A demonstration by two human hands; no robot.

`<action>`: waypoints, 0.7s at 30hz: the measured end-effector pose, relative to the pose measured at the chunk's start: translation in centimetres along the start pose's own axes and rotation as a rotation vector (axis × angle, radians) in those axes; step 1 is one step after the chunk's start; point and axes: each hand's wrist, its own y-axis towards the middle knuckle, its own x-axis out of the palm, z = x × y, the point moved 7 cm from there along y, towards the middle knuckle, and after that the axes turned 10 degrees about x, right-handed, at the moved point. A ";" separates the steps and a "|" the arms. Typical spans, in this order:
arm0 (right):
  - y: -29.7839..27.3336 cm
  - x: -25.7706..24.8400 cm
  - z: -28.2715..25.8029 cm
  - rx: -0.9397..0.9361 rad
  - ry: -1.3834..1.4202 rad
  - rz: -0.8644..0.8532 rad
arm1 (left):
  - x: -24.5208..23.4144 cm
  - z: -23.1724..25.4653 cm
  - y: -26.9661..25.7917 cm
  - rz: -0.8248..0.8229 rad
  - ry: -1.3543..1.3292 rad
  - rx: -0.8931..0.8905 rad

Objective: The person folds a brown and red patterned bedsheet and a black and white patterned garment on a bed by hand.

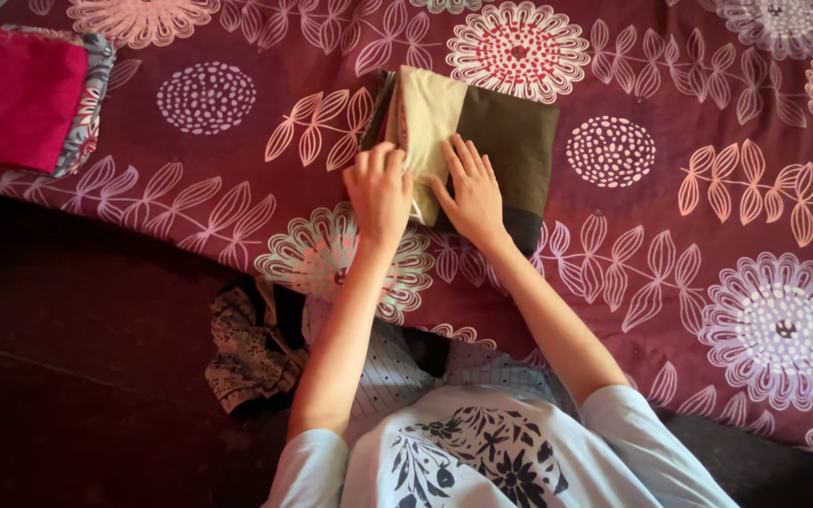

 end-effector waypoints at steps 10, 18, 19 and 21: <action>-0.5 -0.1 -0.5 0.002 -0.063 0.049 | 3.3 -2.2 -0.3 -0.191 -0.436 -0.396; 2.9 -1.3 1.3 0.160 -0.064 -0.006 | 1.4 -0.5 5.4 -0.233 -0.647 0.081; 3.4 -1.9 1.1 0.152 -0.059 0.021 | 1.0 -0.9 5.9 -0.186 -0.695 0.071; 4.2 -2.5 0.5 0.138 -0.048 0.074 | 1.2 -2.4 6.0 -0.178 -0.713 0.031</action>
